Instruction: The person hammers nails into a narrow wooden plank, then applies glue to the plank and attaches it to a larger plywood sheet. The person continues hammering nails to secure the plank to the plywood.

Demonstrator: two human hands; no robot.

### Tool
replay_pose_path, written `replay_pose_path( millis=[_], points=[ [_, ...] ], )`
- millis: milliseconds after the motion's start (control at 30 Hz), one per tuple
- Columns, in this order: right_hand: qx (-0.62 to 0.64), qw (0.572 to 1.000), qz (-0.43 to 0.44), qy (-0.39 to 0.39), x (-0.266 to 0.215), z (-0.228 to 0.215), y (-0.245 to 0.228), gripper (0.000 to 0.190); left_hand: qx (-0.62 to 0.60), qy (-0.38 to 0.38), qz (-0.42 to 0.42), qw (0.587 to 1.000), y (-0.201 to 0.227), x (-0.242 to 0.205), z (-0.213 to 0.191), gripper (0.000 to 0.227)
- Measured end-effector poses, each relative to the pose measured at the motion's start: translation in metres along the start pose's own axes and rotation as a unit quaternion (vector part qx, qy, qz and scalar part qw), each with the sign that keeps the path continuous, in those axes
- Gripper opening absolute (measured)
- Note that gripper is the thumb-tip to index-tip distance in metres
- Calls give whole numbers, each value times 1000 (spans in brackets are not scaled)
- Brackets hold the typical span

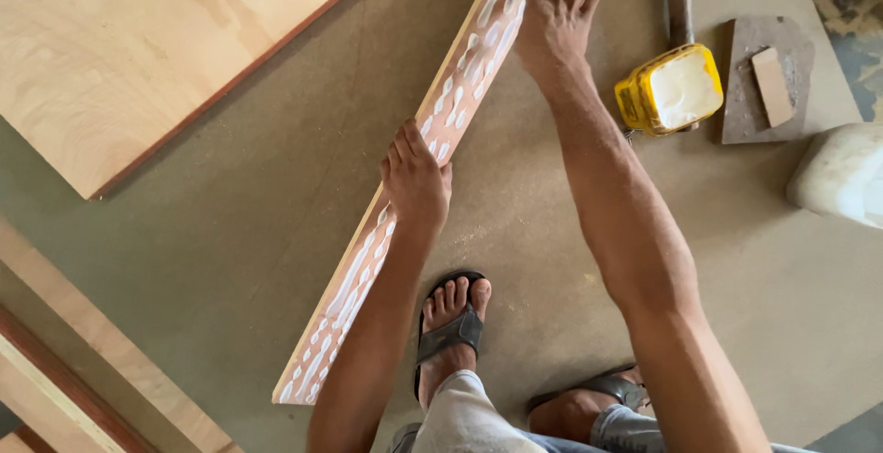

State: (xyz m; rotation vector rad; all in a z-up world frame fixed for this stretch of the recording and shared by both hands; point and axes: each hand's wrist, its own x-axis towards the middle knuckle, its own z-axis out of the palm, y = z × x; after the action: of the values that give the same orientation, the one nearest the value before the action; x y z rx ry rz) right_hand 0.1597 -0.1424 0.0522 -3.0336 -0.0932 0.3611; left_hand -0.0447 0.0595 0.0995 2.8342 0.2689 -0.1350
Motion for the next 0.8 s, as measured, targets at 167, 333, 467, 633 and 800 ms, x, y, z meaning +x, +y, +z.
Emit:
replay_pose_path(
  millis=[167,333,467,633,800],
  points=[
    [138,989,3,51,-24,-14,18,94,-8,-10,8,1000,-4,-2,-2,99],
    [358,928,-4,101,-81,-12,33,87,-14,-47,26,998,-19,-13,-2,97],
    [536,837,26,110,-116,-16,21,83,4,-46,68,997,-26,-22,-2,99],
    [630,771,-27,87,-109,-24,-20,83,-9,-125,86,988,-24,-25,-1,98],
    [670,741,-48,23,-70,-21,-66,87,-170,-86,110,975,-56,36,-7,70]
  ],
)
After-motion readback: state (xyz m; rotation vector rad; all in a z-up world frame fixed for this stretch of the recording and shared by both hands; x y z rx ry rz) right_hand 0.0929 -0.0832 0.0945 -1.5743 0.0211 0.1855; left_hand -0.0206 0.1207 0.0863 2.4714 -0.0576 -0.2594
